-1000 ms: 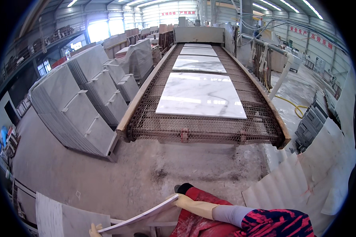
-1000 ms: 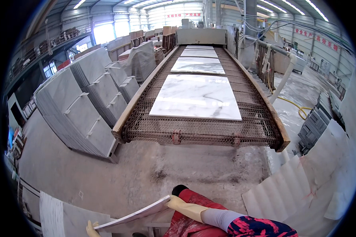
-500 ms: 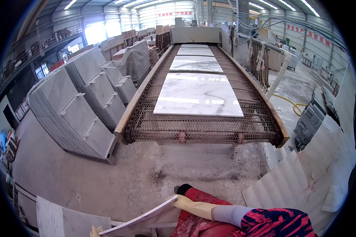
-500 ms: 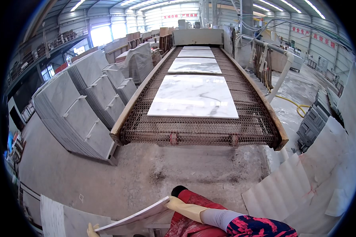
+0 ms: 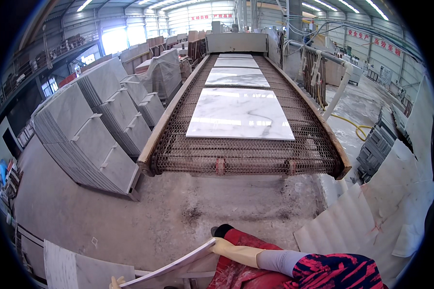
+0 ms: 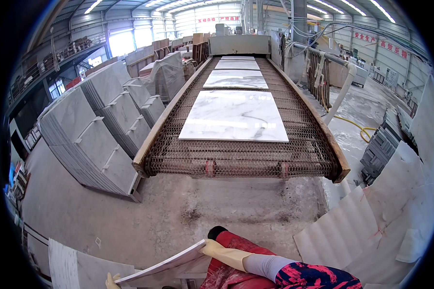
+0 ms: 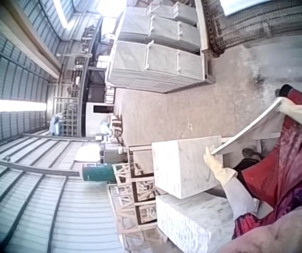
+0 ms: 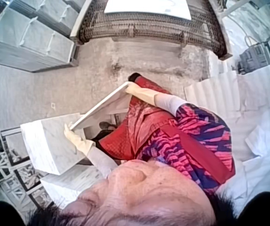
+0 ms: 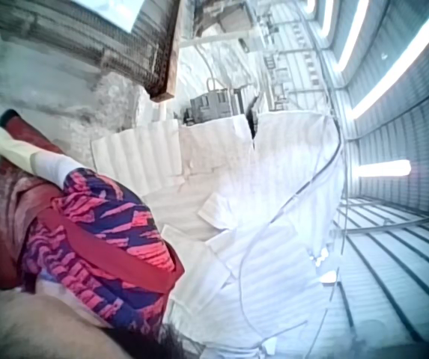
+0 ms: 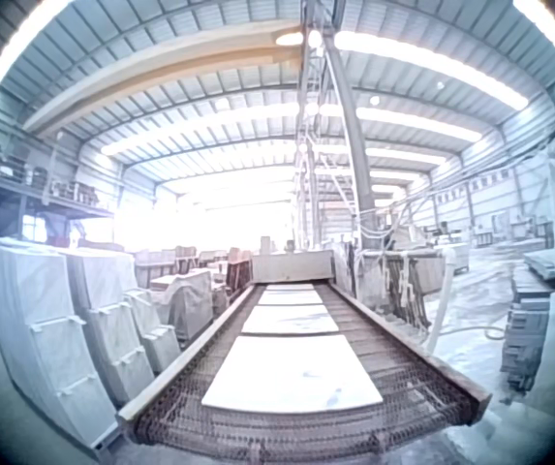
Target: The person repeatedly picks up large white marble-patterned tiles from a stack and places them onto a moving conveyor belt. The person handles the tiles one at a time, positioning them carefully on the belt as it transports them down the line.
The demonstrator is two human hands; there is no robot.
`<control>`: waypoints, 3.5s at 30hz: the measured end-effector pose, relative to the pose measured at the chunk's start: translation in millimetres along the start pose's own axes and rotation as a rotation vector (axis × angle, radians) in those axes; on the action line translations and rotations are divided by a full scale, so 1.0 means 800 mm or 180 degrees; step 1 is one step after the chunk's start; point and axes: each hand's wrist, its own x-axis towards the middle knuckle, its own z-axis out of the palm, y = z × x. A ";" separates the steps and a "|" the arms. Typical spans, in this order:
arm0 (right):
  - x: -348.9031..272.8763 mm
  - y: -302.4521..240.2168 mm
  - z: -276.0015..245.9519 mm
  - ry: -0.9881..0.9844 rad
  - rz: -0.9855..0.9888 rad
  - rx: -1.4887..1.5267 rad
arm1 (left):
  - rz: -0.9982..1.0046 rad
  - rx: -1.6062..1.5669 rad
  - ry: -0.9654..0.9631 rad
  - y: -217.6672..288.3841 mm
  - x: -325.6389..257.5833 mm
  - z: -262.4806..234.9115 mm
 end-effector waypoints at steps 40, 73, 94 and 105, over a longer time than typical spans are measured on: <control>0.046 0.009 -0.017 0.0210 0.0382 0.1306 | 0.0348 -0.0248 0.1066 0.022 0.064 0.068; -0.227 -0.240 -0.412 0.4279 -0.1179 0.1822 | 0.0588 -0.0906 -0.1329 0.245 -0.123 0.553; -0.158 -0.272 -0.511 0.3441 -0.1318 0.2016 | 0.0459 0.0493 -0.1868 0.254 -0.046 0.714; -0.108 -0.251 -0.538 0.3254 -0.0828 0.1894 | 0.0747 -0.0335 -0.1982 0.224 -0.054 0.731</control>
